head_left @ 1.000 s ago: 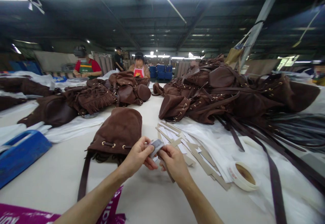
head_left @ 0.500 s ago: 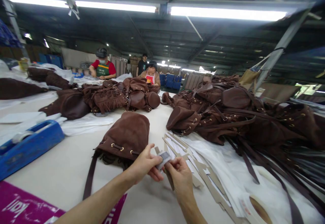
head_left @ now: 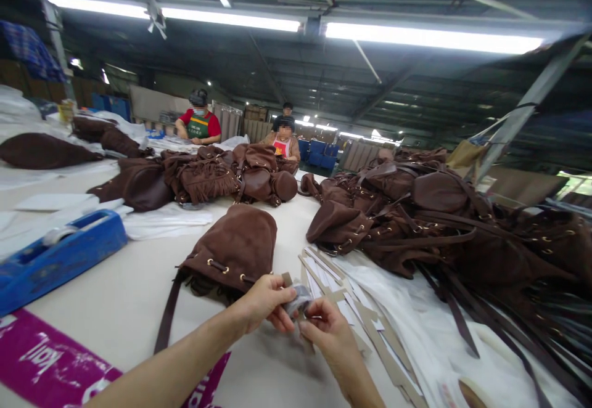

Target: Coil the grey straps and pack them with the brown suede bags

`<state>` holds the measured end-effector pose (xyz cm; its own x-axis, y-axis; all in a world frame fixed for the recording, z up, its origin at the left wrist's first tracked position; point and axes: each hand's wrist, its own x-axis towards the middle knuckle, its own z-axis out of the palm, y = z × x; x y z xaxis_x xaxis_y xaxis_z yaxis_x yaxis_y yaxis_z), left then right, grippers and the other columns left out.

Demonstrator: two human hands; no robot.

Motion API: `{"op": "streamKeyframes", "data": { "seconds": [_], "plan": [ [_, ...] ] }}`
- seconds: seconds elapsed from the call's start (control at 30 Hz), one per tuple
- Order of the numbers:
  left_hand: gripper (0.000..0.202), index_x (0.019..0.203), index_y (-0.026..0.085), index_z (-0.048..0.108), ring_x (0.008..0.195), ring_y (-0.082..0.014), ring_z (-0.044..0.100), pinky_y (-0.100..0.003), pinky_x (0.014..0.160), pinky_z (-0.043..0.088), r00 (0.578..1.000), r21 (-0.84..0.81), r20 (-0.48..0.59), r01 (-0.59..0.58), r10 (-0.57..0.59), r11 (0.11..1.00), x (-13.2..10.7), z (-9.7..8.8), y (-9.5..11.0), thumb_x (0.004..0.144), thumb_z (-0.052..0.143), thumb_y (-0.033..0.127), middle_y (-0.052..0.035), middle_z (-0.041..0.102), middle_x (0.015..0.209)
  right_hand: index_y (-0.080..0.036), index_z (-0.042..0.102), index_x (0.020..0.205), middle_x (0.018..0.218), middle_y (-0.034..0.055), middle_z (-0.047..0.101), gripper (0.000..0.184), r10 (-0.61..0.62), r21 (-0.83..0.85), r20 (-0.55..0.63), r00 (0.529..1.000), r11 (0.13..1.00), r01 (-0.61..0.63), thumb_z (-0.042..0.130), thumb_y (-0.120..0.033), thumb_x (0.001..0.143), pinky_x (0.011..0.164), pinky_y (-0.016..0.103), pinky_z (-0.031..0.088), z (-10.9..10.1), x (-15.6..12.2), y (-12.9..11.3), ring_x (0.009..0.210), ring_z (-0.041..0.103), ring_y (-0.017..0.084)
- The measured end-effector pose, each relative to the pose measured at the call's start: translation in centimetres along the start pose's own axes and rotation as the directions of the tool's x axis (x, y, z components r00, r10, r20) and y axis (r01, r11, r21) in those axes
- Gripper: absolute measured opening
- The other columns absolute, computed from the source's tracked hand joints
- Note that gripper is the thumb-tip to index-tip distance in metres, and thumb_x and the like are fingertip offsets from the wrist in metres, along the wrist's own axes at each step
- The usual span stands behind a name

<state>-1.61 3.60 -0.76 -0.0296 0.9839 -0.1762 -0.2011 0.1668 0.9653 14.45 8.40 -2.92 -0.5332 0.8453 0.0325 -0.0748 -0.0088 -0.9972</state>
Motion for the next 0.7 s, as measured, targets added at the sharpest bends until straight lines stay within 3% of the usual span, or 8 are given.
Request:
{"op": "streamKeyframes", "data": {
  "seconds": [0.1,0.27,0.5,0.6,0.7],
  "plan": [
    [0.040,0.090,0.015,0.057,0.043,-0.0137,0.062,-0.018,0.037,0.044,1.000,0.056,0.028,-0.008,0.006,0.998,-0.1,0.1,-0.1,0.071,0.066,0.048,-0.0032,0.066,0.066,-0.019,0.049,0.061,0.052,-0.0078,0.047,0.026,0.050,-0.010,0.019,0.999,0.999,-0.050,0.075,-0.021,0.057,0.048,0.021,0.028,-0.5,-0.1,0.2,0.049,0.038,0.008],
    [0.027,0.088,0.016,0.057,0.042,-0.0149,0.062,-0.019,0.038,0.045,0.998,0.137,0.055,-0.024,0.016,0.990,-0.2,0.5,-0.2,0.077,0.060,0.040,-0.0004,0.064,0.061,-0.016,0.060,0.066,0.054,-0.0051,0.049,0.019,0.102,-0.006,0.030,0.994,0.995,-0.102,0.075,-0.028,0.063,0.048,0.021,0.024,-0.5,-0.3,0.0,0.050,0.035,0.008],
    [0.017,0.078,0.018,0.050,0.036,-0.0151,0.057,-0.020,0.035,0.042,0.995,0.305,-0.041,-0.074,0.091,0.949,-0.5,0.5,0.0,0.079,0.052,0.035,0.0037,0.055,0.050,-0.017,0.072,0.085,0.073,0.0019,0.067,0.021,0.124,0.048,0.084,0.989,0.991,-0.129,0.072,-0.032,0.069,0.057,0.023,0.041,-0.7,-0.2,1.1,0.062,0.054,0.013],
    [0.016,0.079,0.018,0.049,0.039,-0.0152,0.057,-0.021,0.039,0.044,0.996,0.289,-0.021,-0.077,0.087,0.954,-0.4,-0.2,0.0,0.079,0.051,0.034,0.0036,0.056,0.050,-0.021,0.072,0.096,0.093,0.0054,0.072,0.028,-0.028,-0.041,0.116,0.993,0.999,0.033,0.070,-0.030,0.070,0.074,0.028,0.049,-1.0,0.0,2.1,0.081,0.063,0.019],
    [0.013,0.077,0.018,0.048,0.038,-0.0146,0.055,-0.021,0.040,0.043,0.996,0.317,-0.013,-0.074,0.083,0.945,-0.5,-0.6,0.1,0.078,0.050,0.032,0.0042,0.054,0.049,-0.024,0.071,0.097,0.098,0.0056,0.070,0.020,-0.285,-0.288,0.228,0.931,0.894,0.344,0.065,-0.026,0.078,0.079,0.030,0.050,-0.9,0.1,2.5,0.089,0.064,0.021]
  ]
}}
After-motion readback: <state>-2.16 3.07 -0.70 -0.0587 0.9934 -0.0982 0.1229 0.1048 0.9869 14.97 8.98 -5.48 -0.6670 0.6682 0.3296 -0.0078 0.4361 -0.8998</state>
